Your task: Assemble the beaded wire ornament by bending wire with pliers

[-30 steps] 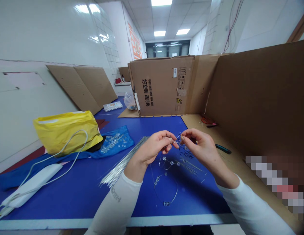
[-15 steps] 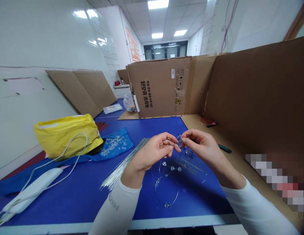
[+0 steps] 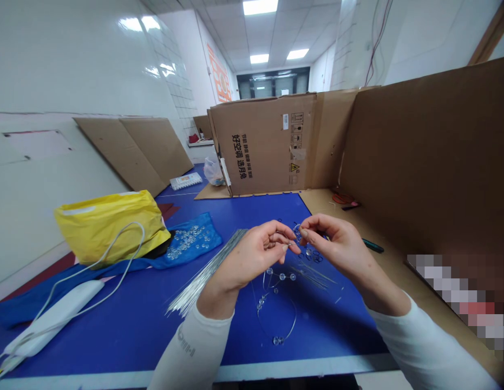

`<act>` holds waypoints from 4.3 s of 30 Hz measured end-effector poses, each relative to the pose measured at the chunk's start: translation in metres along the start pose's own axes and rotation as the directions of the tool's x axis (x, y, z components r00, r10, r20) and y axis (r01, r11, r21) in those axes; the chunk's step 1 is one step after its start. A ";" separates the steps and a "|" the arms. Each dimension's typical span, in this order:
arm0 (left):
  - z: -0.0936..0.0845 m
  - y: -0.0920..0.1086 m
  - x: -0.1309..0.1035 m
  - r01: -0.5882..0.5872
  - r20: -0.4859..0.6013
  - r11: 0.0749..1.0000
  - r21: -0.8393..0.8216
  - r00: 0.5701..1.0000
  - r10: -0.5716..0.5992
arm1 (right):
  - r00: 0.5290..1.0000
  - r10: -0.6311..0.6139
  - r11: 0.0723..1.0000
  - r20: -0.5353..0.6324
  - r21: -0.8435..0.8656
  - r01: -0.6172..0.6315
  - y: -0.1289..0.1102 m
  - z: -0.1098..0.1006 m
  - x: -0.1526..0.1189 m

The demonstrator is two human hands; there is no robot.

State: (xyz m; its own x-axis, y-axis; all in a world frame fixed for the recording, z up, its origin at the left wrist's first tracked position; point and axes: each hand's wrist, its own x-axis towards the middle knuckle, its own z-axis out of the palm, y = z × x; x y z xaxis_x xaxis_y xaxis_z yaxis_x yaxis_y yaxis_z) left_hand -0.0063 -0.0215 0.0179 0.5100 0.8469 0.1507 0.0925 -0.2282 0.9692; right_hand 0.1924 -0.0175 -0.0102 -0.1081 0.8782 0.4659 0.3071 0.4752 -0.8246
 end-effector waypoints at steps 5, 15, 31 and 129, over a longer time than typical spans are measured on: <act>-0.001 0.000 0.000 0.007 0.009 1.000 -0.019 1.000 -0.006 | 1.000 -0.020 0.998 -0.019 -0.052 0.019 -0.003 0.000 -0.001; -0.002 0.001 -0.002 0.004 0.021 0.999 -0.038 1.000 -0.004 | 0.997 -0.061 0.997 -0.054 -0.059 0.058 -0.009 0.001 -0.004; -0.002 -0.001 0.001 0.020 0.002 0.999 -0.037 1.000 -0.020 | 0.995 -0.078 0.995 -0.059 -0.073 0.073 -0.006 0.003 -0.005; -0.005 -0.019 0.019 -0.008 -0.193 0.998 -0.065 0.981 -0.005 | 0.976 -0.141 0.967 -0.168 -0.233 0.100 0.004 0.002 0.003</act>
State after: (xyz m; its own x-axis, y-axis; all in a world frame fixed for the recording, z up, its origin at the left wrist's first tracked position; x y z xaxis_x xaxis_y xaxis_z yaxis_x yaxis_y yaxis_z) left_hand -0.0028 0.0017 0.0038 0.3345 0.9249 0.1806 0.0324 -0.2028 0.9787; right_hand 0.1916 -0.0123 -0.0128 0.0102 0.7806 0.6250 0.5067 0.5348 -0.6762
